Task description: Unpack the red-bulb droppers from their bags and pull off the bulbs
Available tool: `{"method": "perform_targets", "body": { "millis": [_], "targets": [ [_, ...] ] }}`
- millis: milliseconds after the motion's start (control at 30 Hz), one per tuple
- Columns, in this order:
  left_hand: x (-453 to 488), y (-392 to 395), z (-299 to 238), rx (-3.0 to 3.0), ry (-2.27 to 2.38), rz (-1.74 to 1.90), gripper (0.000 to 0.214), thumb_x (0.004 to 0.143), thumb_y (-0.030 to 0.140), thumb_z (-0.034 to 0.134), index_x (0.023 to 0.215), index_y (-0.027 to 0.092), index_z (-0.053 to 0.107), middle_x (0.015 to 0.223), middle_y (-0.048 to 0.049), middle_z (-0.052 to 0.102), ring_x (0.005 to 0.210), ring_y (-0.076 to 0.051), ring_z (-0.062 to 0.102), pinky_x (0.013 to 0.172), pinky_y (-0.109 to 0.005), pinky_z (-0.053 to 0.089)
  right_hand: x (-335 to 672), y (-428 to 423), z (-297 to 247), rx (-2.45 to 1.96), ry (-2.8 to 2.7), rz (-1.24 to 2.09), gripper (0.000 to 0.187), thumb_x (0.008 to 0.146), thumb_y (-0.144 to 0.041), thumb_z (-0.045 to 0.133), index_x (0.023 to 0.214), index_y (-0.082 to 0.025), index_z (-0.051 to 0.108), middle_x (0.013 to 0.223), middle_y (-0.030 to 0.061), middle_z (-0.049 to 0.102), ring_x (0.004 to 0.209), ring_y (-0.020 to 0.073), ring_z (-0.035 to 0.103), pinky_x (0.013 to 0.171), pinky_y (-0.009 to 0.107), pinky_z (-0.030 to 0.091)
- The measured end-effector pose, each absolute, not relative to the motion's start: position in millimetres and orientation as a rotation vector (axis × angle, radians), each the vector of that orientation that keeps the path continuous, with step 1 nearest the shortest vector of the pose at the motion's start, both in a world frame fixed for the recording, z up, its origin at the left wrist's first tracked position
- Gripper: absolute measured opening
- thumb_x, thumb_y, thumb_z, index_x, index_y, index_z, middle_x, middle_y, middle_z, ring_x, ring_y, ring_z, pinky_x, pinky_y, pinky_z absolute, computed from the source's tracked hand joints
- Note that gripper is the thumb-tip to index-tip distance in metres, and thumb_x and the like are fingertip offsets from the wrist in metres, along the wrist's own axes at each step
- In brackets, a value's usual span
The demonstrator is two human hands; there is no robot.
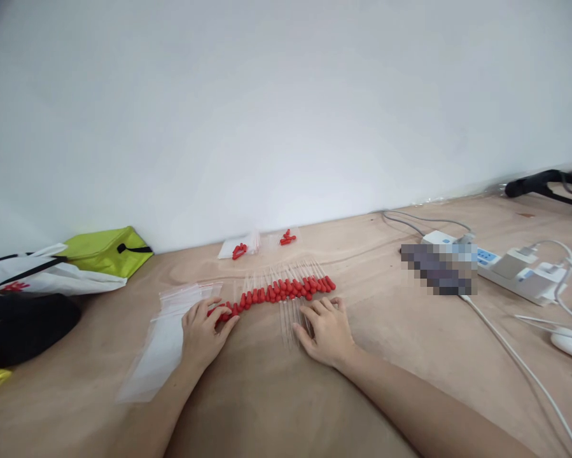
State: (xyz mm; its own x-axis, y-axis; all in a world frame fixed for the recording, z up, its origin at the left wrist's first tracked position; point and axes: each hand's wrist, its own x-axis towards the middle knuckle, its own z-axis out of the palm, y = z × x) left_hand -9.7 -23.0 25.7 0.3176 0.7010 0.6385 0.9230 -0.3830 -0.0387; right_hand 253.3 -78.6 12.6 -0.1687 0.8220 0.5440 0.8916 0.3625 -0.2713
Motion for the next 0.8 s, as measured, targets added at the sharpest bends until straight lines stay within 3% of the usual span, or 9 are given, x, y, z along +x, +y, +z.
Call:
{"method": "perform_targets", "body": {
  "millis": [300,500,633,700,800],
  "targets": [
    [-7.1,-27.9,28.1,-2.047,-1.395,-1.041,0.012,0.077,0.029,0.055,0.069,0.021,0.060,0.087,-0.0064,0.061,0.087,-0.023,0.051,0.080,-0.039,0.038,253.7,-79.2,13.7,-1.498,-2.077,-0.139,0.035,0.079,-0.048,0.045,0.097,-0.021,0.060,0.087,0.0059,0.060,0.083,0.0202,0.052,0.079,0.039,0.027],
    [-7.0,-34.9,34.4,-1.948,-1.298,-1.263,0.006,0.077,0.025,0.057,0.077,0.020,0.059,0.089,-0.0069,0.059,0.086,-0.021,0.053,0.083,-0.040,0.038,256.1,-75.6,7.7,-1.497,-1.939,-0.131,0.030,0.083,-0.040,0.043,0.101,-0.022,0.058,0.091,0.0061,0.059,0.086,0.0193,0.052,0.078,0.037,0.031],
    [1.3,-41.1,35.4,-2.268,-1.134,-1.270,0.005,0.076,0.023,0.057,0.080,0.022,0.060,0.090,-0.0046,0.059,0.091,-0.020,0.051,0.084,-0.038,0.038,261.0,-71.5,7.6,-1.426,-1.822,-0.218,0.044,0.081,-0.041,0.045,0.119,-0.018,0.046,0.111,0.0122,0.052,0.101,0.0227,0.048,0.082,0.038,0.033],
    [7.8,-44.5,35.7,-2.444,-1.081,-1.216,0.006,0.077,0.022,0.055,0.079,0.023,0.060,0.090,-0.0035,0.060,0.093,-0.019,0.051,0.084,-0.037,0.038,263.2,-70.4,10.6,-1.362,-1.862,-0.270,0.053,0.080,-0.045,0.047,0.125,-0.019,0.041,0.120,0.0128,0.047,0.110,0.0247,0.043,0.088,0.041,0.031],
    [16.3,-48.4,36.3,-2.593,-1.016,-1.170,0.008,0.078,0.020,0.054,0.076,0.024,0.060,0.090,-0.0023,0.061,0.092,-0.018,0.051,0.083,-0.036,0.040,263.5,-69.2,14.5,-1.237,-2.010,-0.299,0.044,0.079,-0.045,0.050,0.119,-0.026,0.048,0.119,0.0068,0.051,0.114,0.0246,0.040,0.097,0.046,0.020]
  ]
}}
